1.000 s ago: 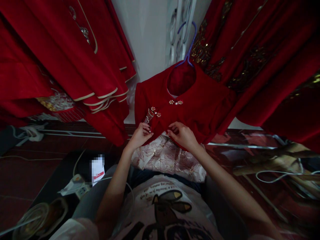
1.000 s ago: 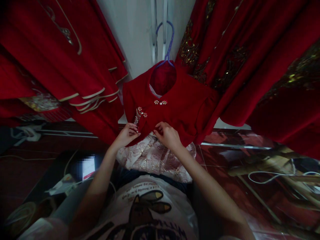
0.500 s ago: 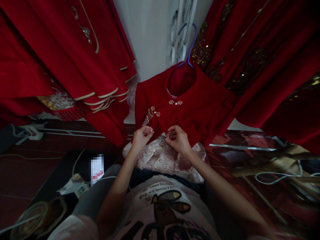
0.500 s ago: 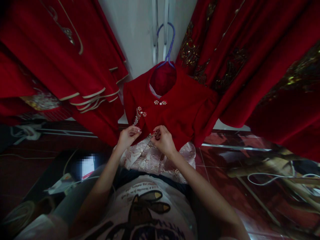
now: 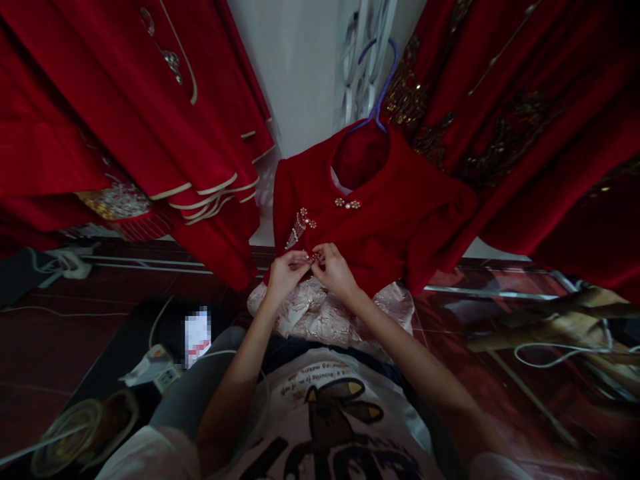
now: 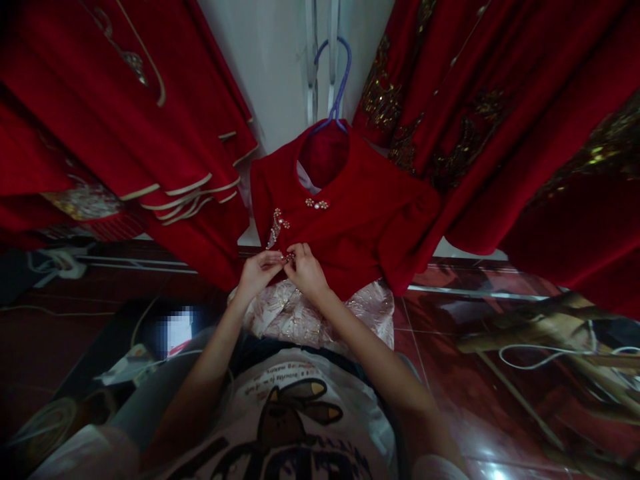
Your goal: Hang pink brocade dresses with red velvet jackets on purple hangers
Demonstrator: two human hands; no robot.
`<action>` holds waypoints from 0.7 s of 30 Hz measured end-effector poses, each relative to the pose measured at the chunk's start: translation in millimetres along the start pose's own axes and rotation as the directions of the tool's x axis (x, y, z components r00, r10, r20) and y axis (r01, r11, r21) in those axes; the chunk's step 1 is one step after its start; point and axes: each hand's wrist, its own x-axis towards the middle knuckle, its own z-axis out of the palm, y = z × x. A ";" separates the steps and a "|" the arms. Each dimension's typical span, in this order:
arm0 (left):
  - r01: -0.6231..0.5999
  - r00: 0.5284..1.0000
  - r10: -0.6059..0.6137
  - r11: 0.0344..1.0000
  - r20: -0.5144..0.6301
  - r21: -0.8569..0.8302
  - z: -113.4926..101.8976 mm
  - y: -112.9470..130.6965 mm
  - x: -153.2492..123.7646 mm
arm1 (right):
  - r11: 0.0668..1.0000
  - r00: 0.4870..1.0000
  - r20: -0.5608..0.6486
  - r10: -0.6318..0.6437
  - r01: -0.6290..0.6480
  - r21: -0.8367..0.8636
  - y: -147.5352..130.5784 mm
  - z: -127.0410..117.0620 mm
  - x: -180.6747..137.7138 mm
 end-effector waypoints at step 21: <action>-0.079 0.993 0.068 0.990 0.097 0.115 -7.8 -8.5 9.9 | 0.998 0.997 -0.073 -0.038 0.041 0.037 1.6 2.3 -7.7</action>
